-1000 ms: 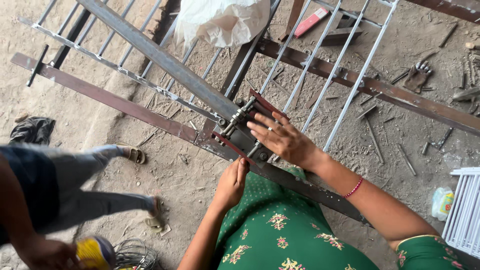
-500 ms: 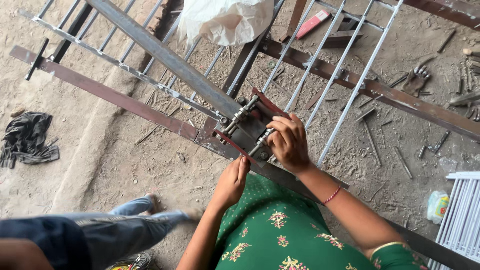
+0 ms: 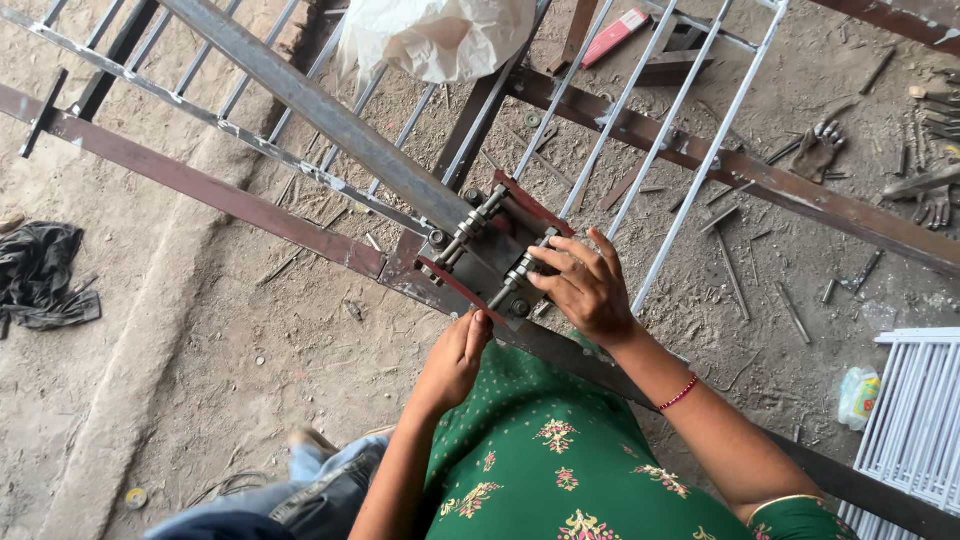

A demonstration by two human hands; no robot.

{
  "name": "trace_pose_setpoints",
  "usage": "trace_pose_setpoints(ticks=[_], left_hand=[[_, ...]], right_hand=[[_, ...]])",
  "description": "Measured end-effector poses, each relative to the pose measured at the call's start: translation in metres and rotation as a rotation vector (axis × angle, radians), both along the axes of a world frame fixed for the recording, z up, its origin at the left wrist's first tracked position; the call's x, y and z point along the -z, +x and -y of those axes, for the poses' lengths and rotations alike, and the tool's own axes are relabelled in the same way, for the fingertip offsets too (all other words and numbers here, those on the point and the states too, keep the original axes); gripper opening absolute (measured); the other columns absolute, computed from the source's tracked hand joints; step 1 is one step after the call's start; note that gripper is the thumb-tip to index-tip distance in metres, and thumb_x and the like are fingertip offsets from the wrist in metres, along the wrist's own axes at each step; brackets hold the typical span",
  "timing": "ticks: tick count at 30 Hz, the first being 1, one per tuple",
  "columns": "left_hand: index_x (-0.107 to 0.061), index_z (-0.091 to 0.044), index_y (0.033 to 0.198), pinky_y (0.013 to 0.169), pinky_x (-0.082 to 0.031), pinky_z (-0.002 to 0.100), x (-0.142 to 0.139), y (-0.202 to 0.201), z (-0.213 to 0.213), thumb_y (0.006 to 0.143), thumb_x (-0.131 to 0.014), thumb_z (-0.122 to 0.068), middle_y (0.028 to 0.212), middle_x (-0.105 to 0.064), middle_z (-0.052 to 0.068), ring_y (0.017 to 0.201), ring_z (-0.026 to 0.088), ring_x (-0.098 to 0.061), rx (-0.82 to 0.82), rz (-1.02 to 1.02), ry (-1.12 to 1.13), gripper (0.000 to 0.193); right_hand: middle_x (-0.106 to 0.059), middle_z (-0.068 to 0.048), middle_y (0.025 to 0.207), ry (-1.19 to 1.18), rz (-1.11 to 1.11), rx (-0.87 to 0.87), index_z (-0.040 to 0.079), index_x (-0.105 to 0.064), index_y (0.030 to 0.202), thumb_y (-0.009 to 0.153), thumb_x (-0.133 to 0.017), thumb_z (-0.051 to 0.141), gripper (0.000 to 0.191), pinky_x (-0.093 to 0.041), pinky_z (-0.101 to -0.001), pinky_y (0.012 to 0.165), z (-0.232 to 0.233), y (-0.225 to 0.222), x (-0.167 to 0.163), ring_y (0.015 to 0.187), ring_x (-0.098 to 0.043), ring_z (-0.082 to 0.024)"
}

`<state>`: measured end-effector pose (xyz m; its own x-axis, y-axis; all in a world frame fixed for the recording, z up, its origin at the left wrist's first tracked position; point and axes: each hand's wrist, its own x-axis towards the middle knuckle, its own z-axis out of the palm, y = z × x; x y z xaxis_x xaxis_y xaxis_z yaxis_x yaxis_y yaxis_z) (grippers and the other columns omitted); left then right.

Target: The person aligns a metal bar into a red metal jig and repeatedly tightens and loosens bolts and nuts by hand to secure the assembly. The hands manipulate the fasteners and the bar within the jig throughout the clip.

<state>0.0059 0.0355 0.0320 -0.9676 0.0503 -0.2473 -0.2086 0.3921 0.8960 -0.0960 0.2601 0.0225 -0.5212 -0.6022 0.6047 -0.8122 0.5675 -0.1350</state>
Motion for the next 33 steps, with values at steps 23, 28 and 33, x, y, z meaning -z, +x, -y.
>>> trace_pose_setpoints(ticks=[23,28,33], left_hand=[[-0.058,-0.001,0.098,0.078,-0.047,0.046,0.000,0.000,0.006,0.108,-0.032,-0.041,0.087,-0.064,0.019,0.086,0.039,-0.061,0.044,-0.005,-0.045,0.048],[-0.058,0.000,0.098,0.079,-0.048,0.045,0.000,-0.001,0.007,0.108,-0.031,-0.041,0.086,-0.064,0.020,0.085,0.039,-0.062,0.053,0.017,-0.012,0.050],[-0.058,0.001,0.097,0.080,-0.049,0.045,0.002,-0.002,0.007,0.109,-0.031,-0.041,0.087,-0.065,0.020,0.086,0.038,-0.062,0.065,0.013,0.002,0.051]], right_hand=[[-0.055,-0.007,0.151,-0.014,0.031,0.104,0.029,-0.073,0.123,0.094,-0.070,0.015,0.033,-0.016,-0.0517,0.127,0.000,0.023,0.001,0.144,-0.043,-0.028],[-0.052,-0.005,0.149,-0.048,0.010,0.052,0.028,-0.074,0.125,0.100,-0.073,0.027,0.025,-0.016,-0.0498,0.129,0.011,0.028,0.004,0.142,-0.043,-0.026],[-0.047,-0.007,0.158,0.052,0.082,0.047,0.031,-0.072,0.133,0.100,-0.068,0.028,0.033,-0.011,-0.0559,0.130,0.020,0.021,-0.011,0.149,-0.038,-0.030]])
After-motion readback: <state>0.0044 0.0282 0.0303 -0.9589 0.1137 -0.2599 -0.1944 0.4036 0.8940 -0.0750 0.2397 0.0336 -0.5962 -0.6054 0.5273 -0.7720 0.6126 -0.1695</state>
